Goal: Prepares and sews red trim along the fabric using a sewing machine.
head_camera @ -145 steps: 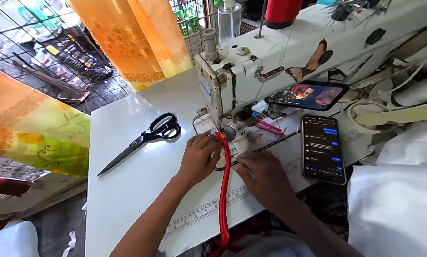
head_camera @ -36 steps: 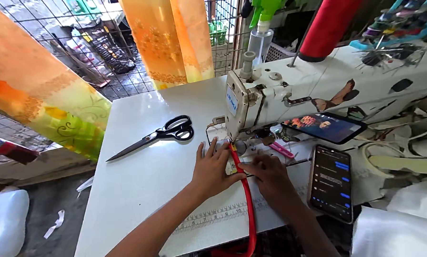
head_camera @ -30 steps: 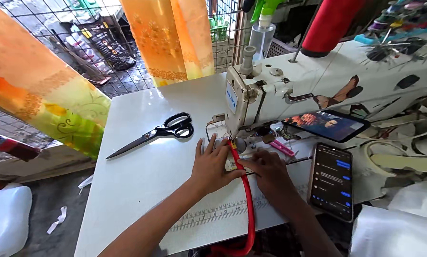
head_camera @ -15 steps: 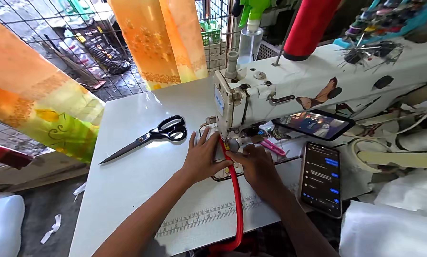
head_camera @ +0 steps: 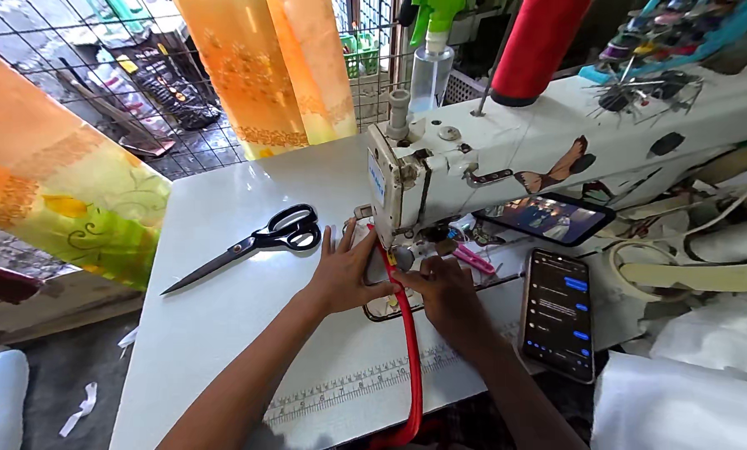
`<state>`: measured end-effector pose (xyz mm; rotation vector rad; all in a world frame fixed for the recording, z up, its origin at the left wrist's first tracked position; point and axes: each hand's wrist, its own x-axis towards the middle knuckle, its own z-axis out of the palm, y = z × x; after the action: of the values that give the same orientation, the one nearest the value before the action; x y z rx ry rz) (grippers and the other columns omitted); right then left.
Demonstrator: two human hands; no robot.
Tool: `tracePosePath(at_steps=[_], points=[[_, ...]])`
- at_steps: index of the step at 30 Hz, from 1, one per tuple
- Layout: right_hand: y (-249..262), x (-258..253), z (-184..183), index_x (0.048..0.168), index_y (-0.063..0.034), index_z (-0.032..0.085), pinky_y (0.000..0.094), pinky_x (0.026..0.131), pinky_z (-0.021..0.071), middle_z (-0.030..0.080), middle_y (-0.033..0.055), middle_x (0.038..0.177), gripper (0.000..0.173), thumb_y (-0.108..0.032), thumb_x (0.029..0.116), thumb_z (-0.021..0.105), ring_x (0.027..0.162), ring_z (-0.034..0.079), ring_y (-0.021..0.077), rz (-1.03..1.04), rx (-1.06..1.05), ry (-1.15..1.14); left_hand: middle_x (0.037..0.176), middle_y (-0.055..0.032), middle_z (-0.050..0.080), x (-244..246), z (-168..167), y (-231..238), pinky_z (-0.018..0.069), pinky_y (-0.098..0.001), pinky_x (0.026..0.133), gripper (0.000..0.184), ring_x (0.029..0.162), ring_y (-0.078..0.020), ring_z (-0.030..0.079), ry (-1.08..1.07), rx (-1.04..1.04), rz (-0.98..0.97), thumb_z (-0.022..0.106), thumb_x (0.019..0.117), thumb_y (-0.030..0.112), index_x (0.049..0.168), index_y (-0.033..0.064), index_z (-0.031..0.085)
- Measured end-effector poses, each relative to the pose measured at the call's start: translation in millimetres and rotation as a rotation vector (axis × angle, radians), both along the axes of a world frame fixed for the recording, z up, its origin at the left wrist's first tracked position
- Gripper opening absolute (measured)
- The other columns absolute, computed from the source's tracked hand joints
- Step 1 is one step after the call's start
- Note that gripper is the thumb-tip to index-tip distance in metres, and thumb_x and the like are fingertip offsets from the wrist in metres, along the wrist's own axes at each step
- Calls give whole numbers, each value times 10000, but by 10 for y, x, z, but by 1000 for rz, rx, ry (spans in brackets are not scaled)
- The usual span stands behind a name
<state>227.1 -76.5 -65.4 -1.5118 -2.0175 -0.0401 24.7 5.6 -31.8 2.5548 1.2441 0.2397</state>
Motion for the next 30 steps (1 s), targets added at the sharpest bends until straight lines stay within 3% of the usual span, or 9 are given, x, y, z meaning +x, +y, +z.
tracePosePath(at_steps=[4, 10, 16, 20, 23, 25, 27, 30], points=[[-5, 15, 7, 1172, -318, 788, 524, 784, 487, 662, 111, 940, 550, 97, 882, 572, 924, 639, 339, 7, -2, -7, 1638, -11, 394, -25, -2, 37, -82, -750, 1158, 858, 1584, -354, 115, 15, -3, -40, 571, 910, 714, 1571, 185, 433], [-7, 5, 11, 1175, -331, 786, 511, 795, 479, 666, 112, 954, 563, 101, 882, 577, 925, 639, 331, -6, 3, -15, 1674, -5, 322, -34, 40, 89, -124, -733, 1155, 898, 1593, -342, 53, 53, -44, -28, 597, 899, 708, 1593, 177, 394], [13, -6, -9, 1240, -355, 755, 522, 814, 474, 660, 122, 964, 596, 92, 895, 567, 953, 630, 342, -21, -13, -32, 1694, 2, 273, -46, 61, 168, -109, -732, 1162, 921, 1593, -345, 36, 104, -53, -10, 588, 893, 728, 1609, 194, 362], [-10, 13, 23, 1207, -248, 777, 553, 817, 503, 696, 141, 1004, 351, -64, 980, 582, 940, 659, 360, -22, -18, 47, 1697, -26, 263, -57, 38, 207, -113, -732, 1162, 936, 1592, -358, 30, 90, -43, -27, 595, 895, 718, 1611, 167, 353], [-130, 2, 112, 1121, -118, 784, 591, 869, 513, 721, 155, 1071, 247, -218, 1018, 583, 1041, 666, 387, -42, -120, 169, 1629, -91, 398, -25, 32, 162, -71, -718, 1187, 823, 1581, -349, 141, -50, -20, -58, 694, 904, 571, 1540, 104, 462], [-270, -48, 163, 1052, -78, 778, 574, 911, 519, 729, 149, 1083, 272, -285, 1005, 608, 1091, 664, 374, -62, -191, 221, 1503, -157, 533, 23, 30, 81, 1, -709, 1209, 716, 1526, -357, 302, -212, -30, -60, 747, 908, 427, 1465, 39, 519], [-426, -138, 216, 1014, -52, 762, 565, 904, 521, 722, 152, 1089, 317, -347, 980, 650, 1100, 658, 369, -66, -263, 252, 1460, -186, 557, 57, 10, 1, 76, -699, 1217, 730, 1480, -356, 387, -272, -26, -36, 742, 911, 453, 1443, 6, 518], [-566, -262, 219, 959, -30, 745, 551, 840, 530, 690, 174, 1043, 326, -354, 921, 726, 1052, 649, 386, -69, -278, 247, 1531, -170, 502, 78, -21, -57, 76, -695, 1219, 848, 1513, -345, 341, -181, -17, -11, 726, 896, 544, 1517, 34, 452]])
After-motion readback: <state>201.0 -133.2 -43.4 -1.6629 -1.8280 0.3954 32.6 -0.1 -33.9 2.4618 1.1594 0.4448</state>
